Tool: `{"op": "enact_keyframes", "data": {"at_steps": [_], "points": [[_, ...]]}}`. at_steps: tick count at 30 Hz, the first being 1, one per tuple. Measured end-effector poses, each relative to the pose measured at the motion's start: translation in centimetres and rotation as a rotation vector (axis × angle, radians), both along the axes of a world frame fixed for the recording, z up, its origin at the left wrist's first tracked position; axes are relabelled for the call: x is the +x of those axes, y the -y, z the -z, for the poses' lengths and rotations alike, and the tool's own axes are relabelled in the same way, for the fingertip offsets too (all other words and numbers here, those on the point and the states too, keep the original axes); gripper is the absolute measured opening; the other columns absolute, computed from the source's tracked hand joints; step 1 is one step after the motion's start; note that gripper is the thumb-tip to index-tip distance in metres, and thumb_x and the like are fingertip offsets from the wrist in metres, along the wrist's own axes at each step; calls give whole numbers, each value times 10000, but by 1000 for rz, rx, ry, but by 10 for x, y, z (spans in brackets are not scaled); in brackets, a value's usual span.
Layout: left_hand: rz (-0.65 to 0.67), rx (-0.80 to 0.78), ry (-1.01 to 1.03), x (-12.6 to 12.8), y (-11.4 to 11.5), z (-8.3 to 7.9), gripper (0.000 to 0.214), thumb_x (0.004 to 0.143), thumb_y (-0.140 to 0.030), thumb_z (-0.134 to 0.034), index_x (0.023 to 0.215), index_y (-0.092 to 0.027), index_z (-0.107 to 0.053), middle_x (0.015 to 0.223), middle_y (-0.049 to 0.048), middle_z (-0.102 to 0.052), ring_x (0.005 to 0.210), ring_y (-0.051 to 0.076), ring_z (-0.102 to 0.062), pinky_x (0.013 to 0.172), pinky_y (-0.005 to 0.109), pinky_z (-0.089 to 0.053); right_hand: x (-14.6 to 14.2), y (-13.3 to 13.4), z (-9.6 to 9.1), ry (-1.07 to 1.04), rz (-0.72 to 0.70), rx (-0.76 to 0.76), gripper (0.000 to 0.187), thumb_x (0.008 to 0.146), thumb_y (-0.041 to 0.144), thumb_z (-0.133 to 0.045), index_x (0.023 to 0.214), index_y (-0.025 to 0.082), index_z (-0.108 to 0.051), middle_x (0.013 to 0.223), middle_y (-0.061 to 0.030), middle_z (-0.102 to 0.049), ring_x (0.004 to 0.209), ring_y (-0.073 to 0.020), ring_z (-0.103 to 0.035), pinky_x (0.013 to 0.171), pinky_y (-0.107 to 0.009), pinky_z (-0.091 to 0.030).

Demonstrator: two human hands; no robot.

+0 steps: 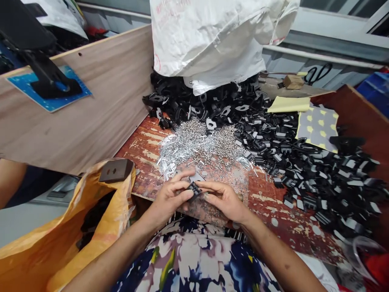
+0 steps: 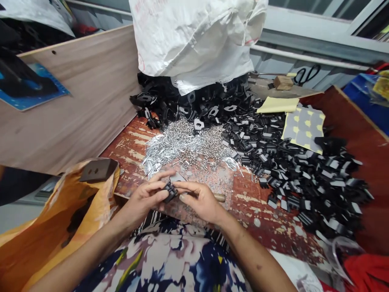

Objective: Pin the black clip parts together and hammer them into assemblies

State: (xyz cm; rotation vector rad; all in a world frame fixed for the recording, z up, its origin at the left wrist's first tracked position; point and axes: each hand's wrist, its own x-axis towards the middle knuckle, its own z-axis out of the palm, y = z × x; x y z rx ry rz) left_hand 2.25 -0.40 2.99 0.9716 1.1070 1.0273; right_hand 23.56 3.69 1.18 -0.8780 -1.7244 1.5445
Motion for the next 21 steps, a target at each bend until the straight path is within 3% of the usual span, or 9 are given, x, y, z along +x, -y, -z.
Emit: {"op": "enact_keyframes", "data": {"at_steps": [2, 4, 7, 13, 16, 18, 21], "points": [[-80, -17, 0, -16, 7, 4, 157, 823, -343, -775, 871, -200, -817, 1076, 95, -682, 766, 164, -587, 584, 231, -507, 13, -8, 0, 175, 92, 148, 294, 990, 313, -578, 1240, 291, -731, 1161, -41, -782, 1112, -221, -715, 1019, -444, -545], [-203, -27, -3, -31, 14, 10, 129, 805, -323, -795, 859, -205, -802, 845, 34, -658, 687, 138, -556, 623, 231, -488, 24, -17, 3, 406, 266, 355, 272, 998, 260, -541, 1161, 292, -756, 1120, -40, -786, 1077, -232, -704, 1005, -463, -523], [-288, -60, -18, -42, 24, 18, 141, 773, -332, -823, 804, -201, -782, 795, 11, -644, 651, 133, -557, 627, 241, -467, 29, -26, 12, 641, 253, 484, 223, 974, 210, -562, 1045, 281, -762, 1036, -26, -784, 974, -231, -698, 918, -430, -518], [-190, -77, -82, -35, 30, 16, 175, 780, -385, -801, 776, -211, -778, 772, 25, -630, 678, 168, -551, 623, 262, -465, -1, -27, 18, 821, 169, 754, 133, 992, 251, -580, 985, 244, -712, 956, -53, -728, 942, -248, -631, 853, -394, -461], [-156, 8, -198, -31, 29, 13, 233, 780, -403, -794, 675, -201, -749, 754, 43, -629, 743, 196, -561, 668, 272, -480, -21, -29, 18, 977, 144, 781, 98, 964, 298, -634, 964, 211, -680, 953, -95, -707, 891, -257, -623, 797, -378, -458], [-161, -7, -201, -29, 28, 13, 265, 773, -423, -799, 652, -196, -736, 733, 41, -624, 724, 193, -559, 660, 272, -483, -29, -30, 19, 1070, 132, 749, 26, 925, 216, -651, 934, 193, -658, 939, -107, -695, 821, -244, -618, 736, -359, -454], [-148, -143, -61, -23, 30, 16, 280, 767, -458, -806, 728, -187, -748, 725, 18, -615, 623, 155, -540, 602, 263, -477, -29, -28, 17, 932, 118, 689, 120, 889, 90, -589, 876, 205, -621, 893, -64, -673, 750, -199, -604, 684, -320, -450]]}}
